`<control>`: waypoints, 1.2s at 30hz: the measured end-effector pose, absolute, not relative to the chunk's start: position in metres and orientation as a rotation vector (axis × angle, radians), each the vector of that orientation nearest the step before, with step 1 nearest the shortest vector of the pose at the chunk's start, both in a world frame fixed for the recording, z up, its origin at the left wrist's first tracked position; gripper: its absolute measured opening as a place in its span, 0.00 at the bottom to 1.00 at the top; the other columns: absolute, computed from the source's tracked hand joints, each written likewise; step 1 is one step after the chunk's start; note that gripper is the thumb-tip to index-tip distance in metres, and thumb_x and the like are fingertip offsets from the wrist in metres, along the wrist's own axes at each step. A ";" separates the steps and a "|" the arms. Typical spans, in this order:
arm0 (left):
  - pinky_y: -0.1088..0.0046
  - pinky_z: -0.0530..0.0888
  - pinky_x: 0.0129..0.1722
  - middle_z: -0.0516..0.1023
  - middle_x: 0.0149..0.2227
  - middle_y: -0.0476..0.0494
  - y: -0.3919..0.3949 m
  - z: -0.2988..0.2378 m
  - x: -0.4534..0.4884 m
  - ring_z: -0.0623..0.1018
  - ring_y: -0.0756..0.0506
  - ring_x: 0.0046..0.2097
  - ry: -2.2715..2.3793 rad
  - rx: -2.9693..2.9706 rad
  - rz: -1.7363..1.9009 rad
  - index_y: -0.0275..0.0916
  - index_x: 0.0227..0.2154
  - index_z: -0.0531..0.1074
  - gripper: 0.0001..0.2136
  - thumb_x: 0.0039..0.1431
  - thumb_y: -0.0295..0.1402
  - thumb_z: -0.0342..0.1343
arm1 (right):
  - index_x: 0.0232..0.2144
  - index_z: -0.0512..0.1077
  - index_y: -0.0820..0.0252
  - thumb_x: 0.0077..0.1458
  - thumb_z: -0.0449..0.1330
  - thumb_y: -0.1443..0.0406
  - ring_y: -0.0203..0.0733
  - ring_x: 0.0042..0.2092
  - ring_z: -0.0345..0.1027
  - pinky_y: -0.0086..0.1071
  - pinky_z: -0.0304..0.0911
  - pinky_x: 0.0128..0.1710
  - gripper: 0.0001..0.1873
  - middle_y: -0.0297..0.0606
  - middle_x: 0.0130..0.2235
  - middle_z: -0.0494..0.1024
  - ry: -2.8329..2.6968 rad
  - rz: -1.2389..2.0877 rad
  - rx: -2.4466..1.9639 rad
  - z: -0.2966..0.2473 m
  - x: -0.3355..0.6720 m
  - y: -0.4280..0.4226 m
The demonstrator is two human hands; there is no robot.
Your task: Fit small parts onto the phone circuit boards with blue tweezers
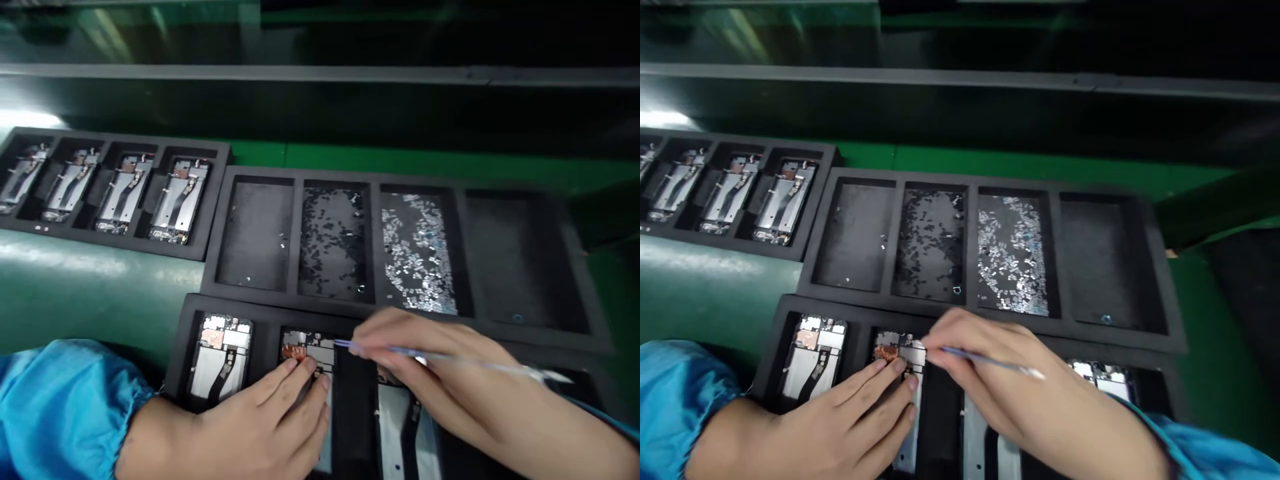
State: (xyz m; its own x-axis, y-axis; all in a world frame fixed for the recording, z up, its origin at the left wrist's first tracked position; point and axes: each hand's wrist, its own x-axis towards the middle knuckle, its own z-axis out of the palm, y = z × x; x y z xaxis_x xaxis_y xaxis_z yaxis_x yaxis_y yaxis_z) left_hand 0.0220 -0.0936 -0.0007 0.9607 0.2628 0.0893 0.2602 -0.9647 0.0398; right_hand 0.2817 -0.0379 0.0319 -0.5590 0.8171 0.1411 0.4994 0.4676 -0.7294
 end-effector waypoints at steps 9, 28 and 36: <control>0.46 0.66 0.61 0.76 0.58 0.27 -0.104 -0.008 0.012 0.76 0.30 0.59 0.578 3.113 0.196 0.30 0.63 0.66 0.27 0.70 0.43 0.44 | 0.44 0.66 0.59 0.70 0.50 0.71 0.37 0.35 0.73 0.28 0.71 0.33 0.06 0.38 0.34 0.75 -2.323 0.951 -0.874 -0.003 0.236 -0.022; 0.44 0.64 0.63 0.74 0.58 0.22 -0.107 -0.010 0.014 0.75 0.27 0.59 0.567 3.142 0.182 0.20 0.59 0.71 0.31 0.73 0.47 0.40 | 0.44 0.68 0.59 0.72 0.50 0.66 0.38 0.32 0.73 0.32 0.70 0.32 0.07 0.38 0.36 0.76 -2.555 0.863 -0.892 0.003 0.235 -0.026; 0.44 0.65 0.63 0.76 0.56 0.23 -0.104 -0.008 0.014 0.76 0.27 0.58 0.559 3.157 0.197 0.20 0.57 0.72 0.31 0.73 0.47 0.41 | 0.49 0.70 0.58 0.67 0.57 0.69 0.43 0.39 0.78 0.34 0.75 0.39 0.09 0.41 0.40 0.80 -2.423 0.645 -0.890 0.004 0.250 -0.041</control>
